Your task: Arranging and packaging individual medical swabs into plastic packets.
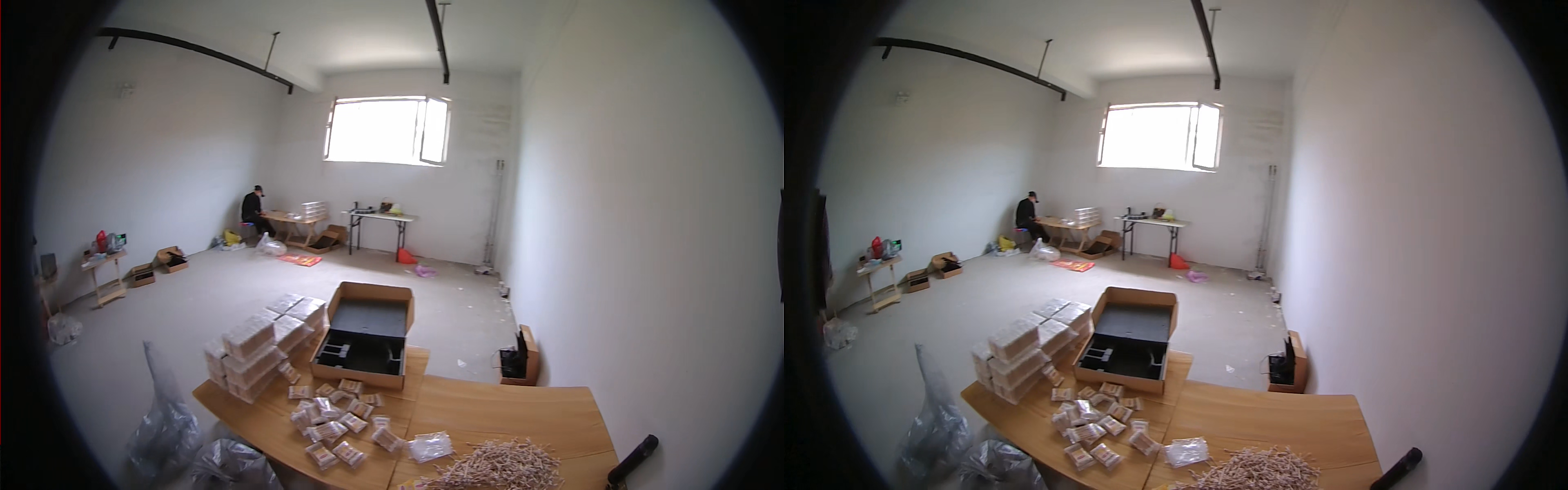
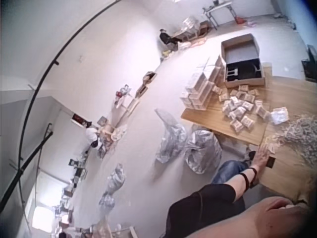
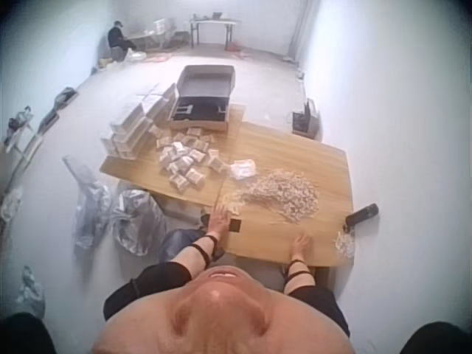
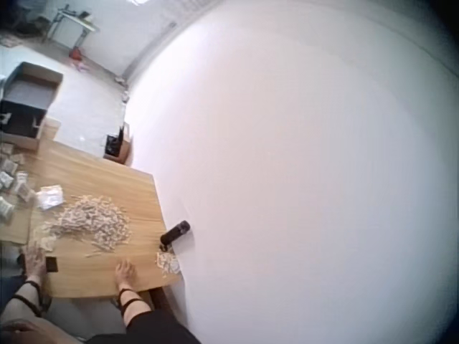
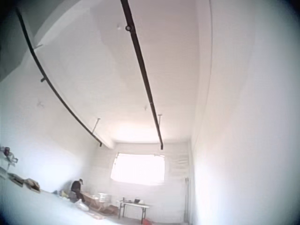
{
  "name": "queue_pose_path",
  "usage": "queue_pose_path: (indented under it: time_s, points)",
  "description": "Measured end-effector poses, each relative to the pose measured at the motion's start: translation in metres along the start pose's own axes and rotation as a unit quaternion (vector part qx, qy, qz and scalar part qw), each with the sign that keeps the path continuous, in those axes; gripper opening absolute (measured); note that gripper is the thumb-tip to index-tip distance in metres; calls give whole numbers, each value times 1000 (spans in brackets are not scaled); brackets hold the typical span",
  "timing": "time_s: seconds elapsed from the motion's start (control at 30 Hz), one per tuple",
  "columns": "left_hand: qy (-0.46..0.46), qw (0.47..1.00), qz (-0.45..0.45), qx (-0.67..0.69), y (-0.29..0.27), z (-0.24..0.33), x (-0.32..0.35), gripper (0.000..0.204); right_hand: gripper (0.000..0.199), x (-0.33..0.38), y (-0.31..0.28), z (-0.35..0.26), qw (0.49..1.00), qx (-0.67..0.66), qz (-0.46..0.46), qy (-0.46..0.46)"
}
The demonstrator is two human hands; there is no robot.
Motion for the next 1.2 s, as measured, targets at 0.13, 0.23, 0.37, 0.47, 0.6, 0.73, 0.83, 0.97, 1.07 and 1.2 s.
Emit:
queue_pose_path:
  time_s: [0.13, 0.23, 0.37, 0.47, 0.6, 0.73, 0.83, 0.97, 1.07, 1.2]
  points:
    - [27, 998, 49, -25, 18, -7, 7, 40, 42, -2, -2, 3, 998, -18, -54, 3]
    - [-27, 999, -17, 7, 22, -10, 2, 40, 42, -11, -35, -9, 997, -41, -67, 0]
    - [26, 995, 37, -90, 10, -6, 2, 40, 41, -25, -68, -28, 988, -63, -140, 16]
    - [-33, 998, -58, -15, -15, 7, -8, 42, 42, -16, -50, -22, 990, -48, -129, 33]
    - [-135, 978, -144, 72, -53, 23, -24, 43, 40, -12, -35, -13, 996, -47, -74, 13]
    - [-60, 998, 20, 21, -25, 12, -9, 41, 38, -18, -42, -17, 992, -59, -113, 16]
    - [-38, 999, 35, 7, -28, 13, -13, 39, 37, -14, -39, -15, 996, -70, -45, 15]
    - [-83, 993, -14, 78, -26, 13, -12, 40, 34, -16, -48, -20, 1000, -22, -13, -13]
    - [-58, 997, -40, 30, -41, 16, -17, 41, 33, -16, -44, -21, 1000, -12, -17, -9]
    - [-48, 997, -55, -9, -28, 13, -13, 42, 33, -15, -36, -14, 1000, -17, 14, -16]
Point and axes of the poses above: each hand's wrist, its own x-axis away from the middle knuckle, its own y-axis out of the palm, z = x × y, the point moved 2 cm from there along -x, towards the middle knuckle, and after that the axes turned 3 degrees about x, right-handed, at the moved point
